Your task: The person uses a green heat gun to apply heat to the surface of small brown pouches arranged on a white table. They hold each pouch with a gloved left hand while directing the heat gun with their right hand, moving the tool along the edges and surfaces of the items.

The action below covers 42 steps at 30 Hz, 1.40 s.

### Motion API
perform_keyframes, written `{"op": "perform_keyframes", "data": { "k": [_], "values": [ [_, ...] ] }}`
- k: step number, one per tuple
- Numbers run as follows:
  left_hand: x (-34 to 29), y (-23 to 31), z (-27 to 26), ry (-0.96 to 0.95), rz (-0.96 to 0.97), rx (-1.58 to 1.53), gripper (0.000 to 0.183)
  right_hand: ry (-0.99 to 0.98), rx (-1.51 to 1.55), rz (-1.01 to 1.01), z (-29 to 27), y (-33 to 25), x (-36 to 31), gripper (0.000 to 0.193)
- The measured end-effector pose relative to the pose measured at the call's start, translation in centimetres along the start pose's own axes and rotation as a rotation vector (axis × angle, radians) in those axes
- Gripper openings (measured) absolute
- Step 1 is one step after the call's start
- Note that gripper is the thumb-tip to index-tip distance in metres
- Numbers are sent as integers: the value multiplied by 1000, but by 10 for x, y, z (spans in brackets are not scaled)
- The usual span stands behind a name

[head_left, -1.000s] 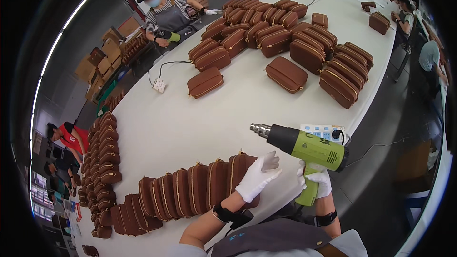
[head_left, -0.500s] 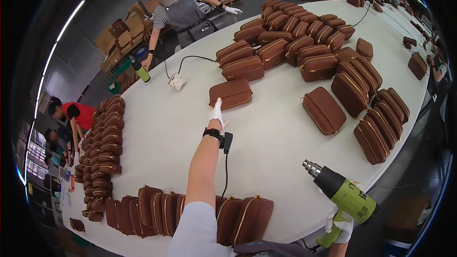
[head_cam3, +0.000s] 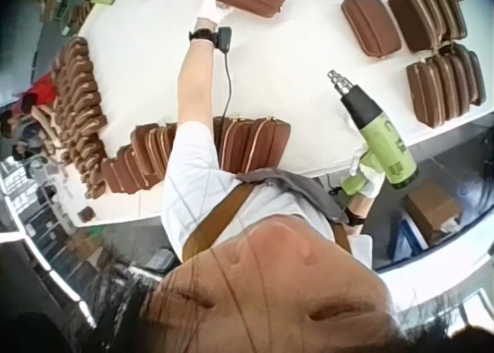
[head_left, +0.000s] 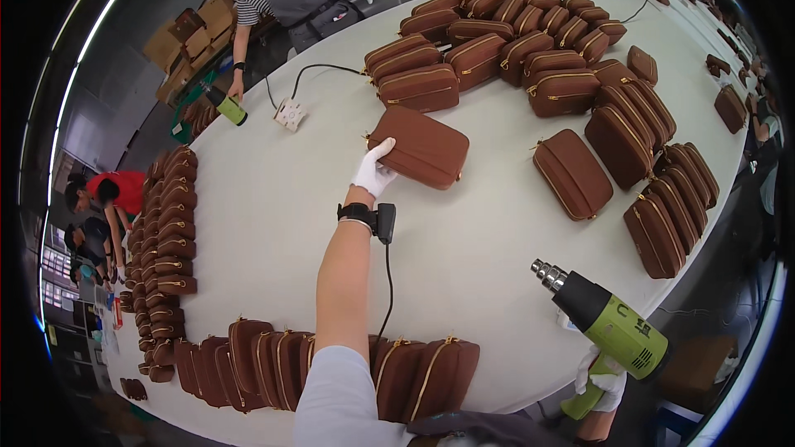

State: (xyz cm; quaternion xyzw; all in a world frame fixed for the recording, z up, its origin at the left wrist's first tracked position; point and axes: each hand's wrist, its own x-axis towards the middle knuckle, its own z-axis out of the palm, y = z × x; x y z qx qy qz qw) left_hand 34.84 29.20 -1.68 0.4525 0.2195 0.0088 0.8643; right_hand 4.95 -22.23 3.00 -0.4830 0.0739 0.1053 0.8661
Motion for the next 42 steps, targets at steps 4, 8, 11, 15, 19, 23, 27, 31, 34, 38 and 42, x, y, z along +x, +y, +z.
{"op": "perform_keyframes", "data": {
  "k": [4, 8, 11, 15, 19, 23, 27, 31, 34, 38, 42],
  "values": [
    [-73, 5, 46, -493, -362, 560, 64, 28, 8, -113, 11, -16, -11, 60],
    [-120, -63, 104, -863, -331, 1126, 72, 74, 8, -113, 9, -32, -38, 62],
    [-136, -103, 123, -829, -220, 1389, 74, 83, -65, -76, 5, -42, -67, 60],
    [-136, -112, 101, -678, -173, 1526, 67, 46, -164, 13, 5, -46, -94, 57],
    [-176, -80, 73, -306, -447, 1396, 59, -55, -289, 167, -1, -34, -92, 51],
    [-197, -91, 15, -239, -505, 1191, 56, -277, -445, 122, 21, -34, -78, 39],
    [-211, -97, 1, -337, -392, 1149, 64, -356, -675, 77, 43, -34, -58, 34],
    [-215, -116, 20, -413, -137, 1296, 77, -389, -920, -83, 47, -26, -54, 40],
    [-212, -118, 49, -632, -103, 1423, 84, -299, -740, 58, 63, -34, -56, 41],
    [-197, -126, 53, -540, -68, 1350, 45, -59, -664, 192, 80, -38, -60, 41],
    [-162, -145, 32, -607, -183, 1257, 46, -90, -681, 189, 86, -51, -60, 45]
  ]
}}
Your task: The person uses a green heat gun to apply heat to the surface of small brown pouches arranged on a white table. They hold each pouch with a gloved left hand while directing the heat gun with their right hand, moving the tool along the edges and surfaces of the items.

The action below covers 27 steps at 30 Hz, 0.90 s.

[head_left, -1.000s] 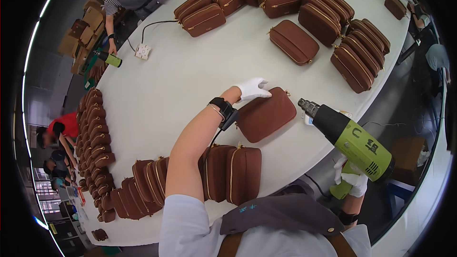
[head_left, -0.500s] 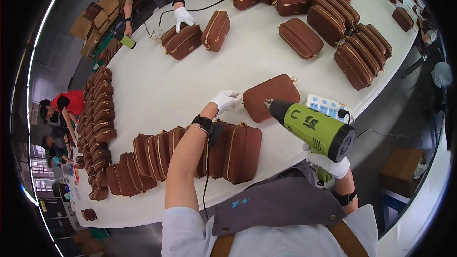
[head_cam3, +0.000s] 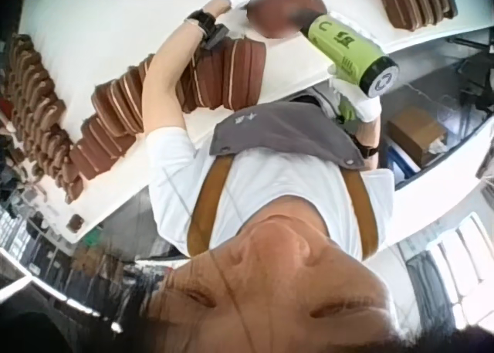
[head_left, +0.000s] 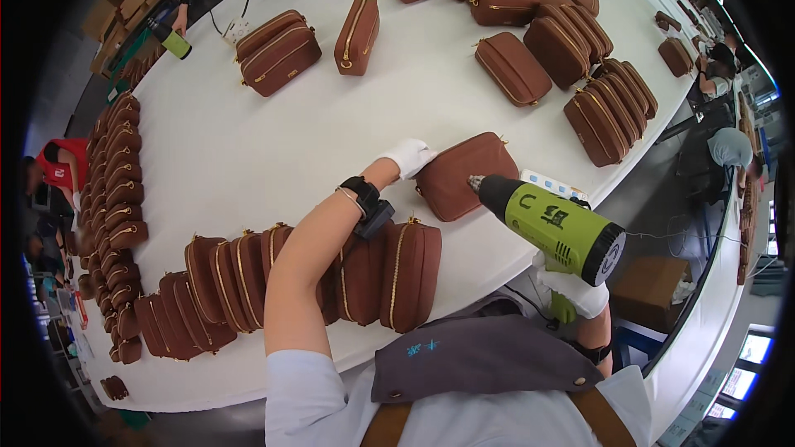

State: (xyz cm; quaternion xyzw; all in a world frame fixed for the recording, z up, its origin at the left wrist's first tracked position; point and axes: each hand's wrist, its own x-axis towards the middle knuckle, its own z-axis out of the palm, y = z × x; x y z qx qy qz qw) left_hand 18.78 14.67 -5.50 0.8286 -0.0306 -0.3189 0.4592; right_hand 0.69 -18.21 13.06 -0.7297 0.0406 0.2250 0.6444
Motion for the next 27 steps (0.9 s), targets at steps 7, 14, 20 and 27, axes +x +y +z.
{"op": "perform_keyframes", "data": {
  "k": [7, 14, 20, 27],
  "values": [
    [-36, 100, 19, -42, -171, 491, 59, 12, 37, 21, -38, 0, 9, 46],
    [-28, 73, 17, 135, -229, 273, 45, -284, 43, -72, -107, 13, 44, 42],
    [-117, 114, 52, 603, -221, -361, 43, -603, -296, -221, -155, 16, 83, 43],
    [-143, 86, 179, 783, -218, -751, 39, -716, -328, -384, -152, 11, 102, 46]
  ]
}}
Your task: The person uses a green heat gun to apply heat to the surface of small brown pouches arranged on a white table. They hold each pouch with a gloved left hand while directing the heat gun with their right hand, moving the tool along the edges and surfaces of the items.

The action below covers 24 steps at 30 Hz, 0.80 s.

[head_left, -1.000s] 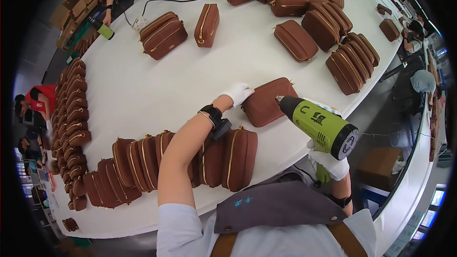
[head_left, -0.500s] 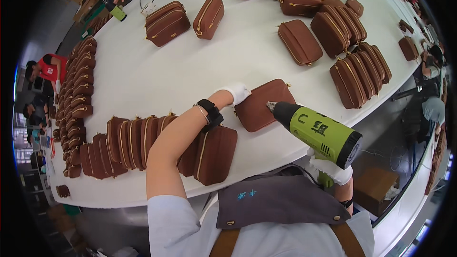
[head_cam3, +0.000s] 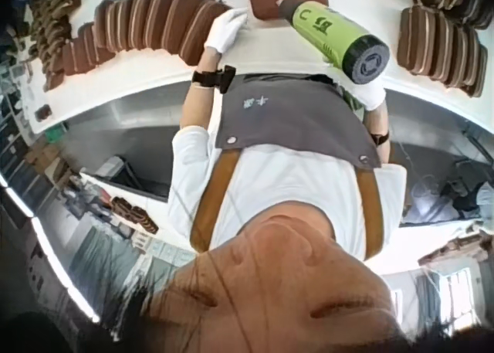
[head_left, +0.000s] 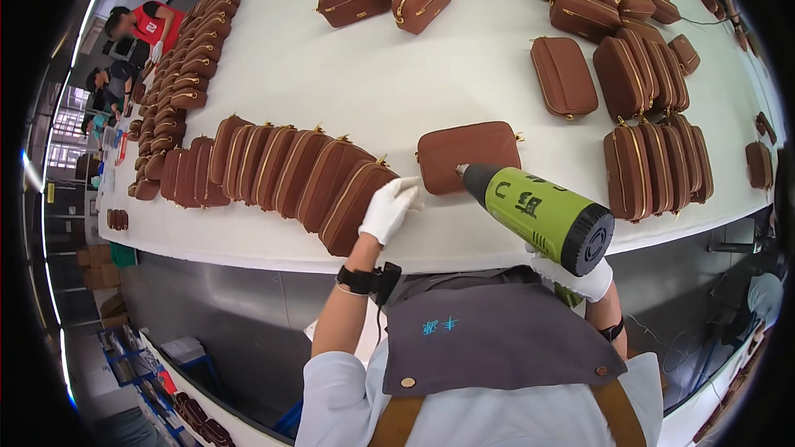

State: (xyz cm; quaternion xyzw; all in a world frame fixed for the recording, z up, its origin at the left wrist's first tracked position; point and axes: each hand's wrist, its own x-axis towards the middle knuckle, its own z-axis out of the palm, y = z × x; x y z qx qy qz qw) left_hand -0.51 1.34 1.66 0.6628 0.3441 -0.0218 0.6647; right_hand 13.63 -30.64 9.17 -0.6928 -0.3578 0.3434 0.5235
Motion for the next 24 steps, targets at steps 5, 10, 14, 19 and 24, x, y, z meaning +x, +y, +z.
{"op": "perform_keyframes", "data": {
  "k": [5, 10, 14, 19, 24],
  "values": [
    [14, -29, 37, 211, -12, -16, 42, -124, -122, 98, 2, -17, 5, 50],
    [47, -39, 50, 356, -29, 36, 43, 18, 121, 402, 15, -44, 9, 49],
    [52, -66, 45, 258, 48, -246, 29, 61, 120, 239, 25, -48, 2, 36],
    [48, -72, 40, 190, 38, -297, 26, 81, 243, 364, 45, -59, 8, 48],
    [42, -55, 43, 212, 42, -191, 29, 2, -253, 38, 39, -38, 4, 45]
  ]
}}
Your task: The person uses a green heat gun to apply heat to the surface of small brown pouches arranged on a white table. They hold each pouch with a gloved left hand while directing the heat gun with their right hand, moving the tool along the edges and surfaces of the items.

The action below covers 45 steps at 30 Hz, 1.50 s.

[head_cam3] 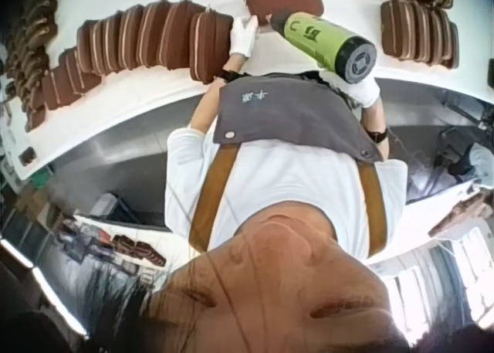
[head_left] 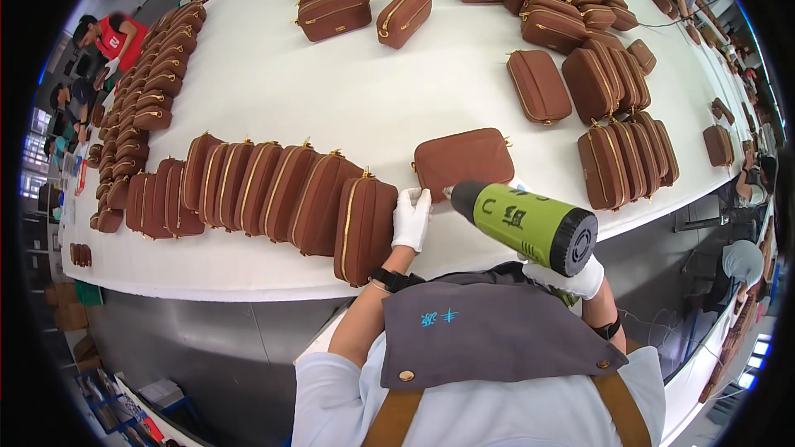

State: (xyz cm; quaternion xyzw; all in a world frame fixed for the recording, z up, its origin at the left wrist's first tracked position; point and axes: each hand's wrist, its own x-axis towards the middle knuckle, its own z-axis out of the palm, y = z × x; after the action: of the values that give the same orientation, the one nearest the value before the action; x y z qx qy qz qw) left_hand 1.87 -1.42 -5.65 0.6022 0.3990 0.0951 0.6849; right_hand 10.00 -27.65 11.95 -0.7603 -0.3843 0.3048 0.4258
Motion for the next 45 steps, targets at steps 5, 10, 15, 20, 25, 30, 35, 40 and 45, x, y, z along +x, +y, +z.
{"op": "perform_keyframes", "data": {
  "k": [5, 10, 15, 20, 25, 30, 35, 40, 45],
  "values": [
    [2, 1, -6, 56, 267, 209, 36, 156, 475, 234, 5, -21, 13, 30],
    [-15, 51, -16, 20, 312, 239, 37, 202, 157, 186, -7, -6, 32, 33],
    [18, 51, -23, 36, 313, 163, 38, 124, -87, -178, -6, 14, 58, 42],
    [67, 41, -8, 82, 166, 125, 45, 132, 272, 161, -18, 14, 75, 38],
    [90, 37, 25, 202, 92, 112, 36, 244, 448, 307, -42, 8, 49, 31],
    [92, 38, 18, 194, -19, -35, 31, 477, 523, 384, -51, 30, 10, 33],
    [88, 41, 20, 205, 155, 75, 32, 491, 534, 434, -55, 20, -9, 34],
    [77, 79, 41, 54, 483, 630, 43, 453, 532, 420, -53, 25, -27, 37],
    [76, 112, 78, -264, 599, 1021, 64, 478, 627, 330, -42, 34, -37, 37]
  ]
}}
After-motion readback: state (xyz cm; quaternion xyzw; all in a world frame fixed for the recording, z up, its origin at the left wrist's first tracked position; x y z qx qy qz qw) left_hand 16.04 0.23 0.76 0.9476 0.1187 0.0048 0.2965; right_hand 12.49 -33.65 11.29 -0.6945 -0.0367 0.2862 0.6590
